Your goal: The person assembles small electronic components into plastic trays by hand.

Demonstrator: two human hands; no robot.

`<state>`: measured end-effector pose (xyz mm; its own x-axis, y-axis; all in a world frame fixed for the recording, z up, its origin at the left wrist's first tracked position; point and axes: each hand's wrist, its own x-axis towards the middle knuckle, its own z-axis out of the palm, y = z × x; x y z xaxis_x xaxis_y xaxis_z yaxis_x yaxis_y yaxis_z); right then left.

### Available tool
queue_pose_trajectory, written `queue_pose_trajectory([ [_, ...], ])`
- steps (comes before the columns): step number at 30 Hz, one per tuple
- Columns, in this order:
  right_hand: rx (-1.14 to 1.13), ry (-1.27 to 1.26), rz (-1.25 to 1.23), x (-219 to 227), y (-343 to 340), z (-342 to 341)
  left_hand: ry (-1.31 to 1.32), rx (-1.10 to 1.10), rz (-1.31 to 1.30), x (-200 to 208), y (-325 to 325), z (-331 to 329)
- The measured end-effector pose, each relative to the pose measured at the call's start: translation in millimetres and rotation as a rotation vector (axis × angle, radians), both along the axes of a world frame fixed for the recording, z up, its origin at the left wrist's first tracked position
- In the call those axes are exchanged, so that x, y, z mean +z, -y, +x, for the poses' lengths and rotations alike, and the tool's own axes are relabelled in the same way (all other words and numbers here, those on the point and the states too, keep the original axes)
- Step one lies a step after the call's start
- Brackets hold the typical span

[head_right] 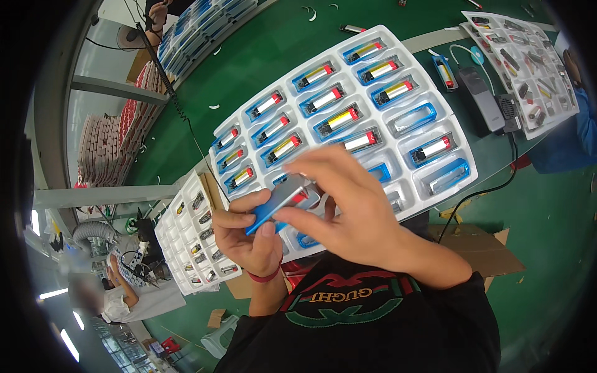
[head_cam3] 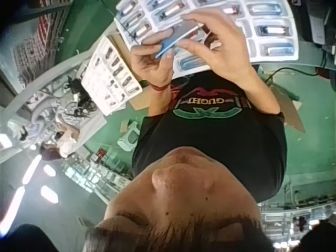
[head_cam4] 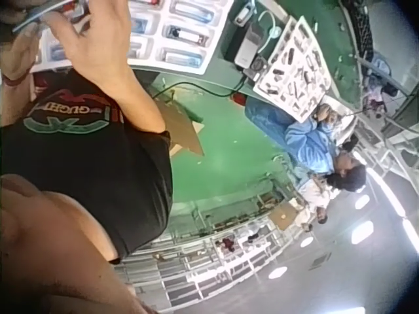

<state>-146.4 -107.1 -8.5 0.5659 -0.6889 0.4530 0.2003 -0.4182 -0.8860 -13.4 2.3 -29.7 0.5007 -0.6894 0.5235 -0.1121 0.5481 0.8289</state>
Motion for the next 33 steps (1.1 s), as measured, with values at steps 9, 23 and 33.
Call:
queue_pose_trajectory([
  [9,-0.015,-0.029,-0.415,11.3,10.2,-16.1,0.586,0.247,0.209,25.4,-2.5,0.8],
  [23,-0.094,0.148,-0.768,5.1,-0.3,-22.4,0.679,0.241,0.036,23.6,-10.6,5.5],
  [33,-0.072,0.011,-0.636,3.1,-3.1,-23.0,0.760,0.246,0.087,28.0,-9.3,9.0],
])
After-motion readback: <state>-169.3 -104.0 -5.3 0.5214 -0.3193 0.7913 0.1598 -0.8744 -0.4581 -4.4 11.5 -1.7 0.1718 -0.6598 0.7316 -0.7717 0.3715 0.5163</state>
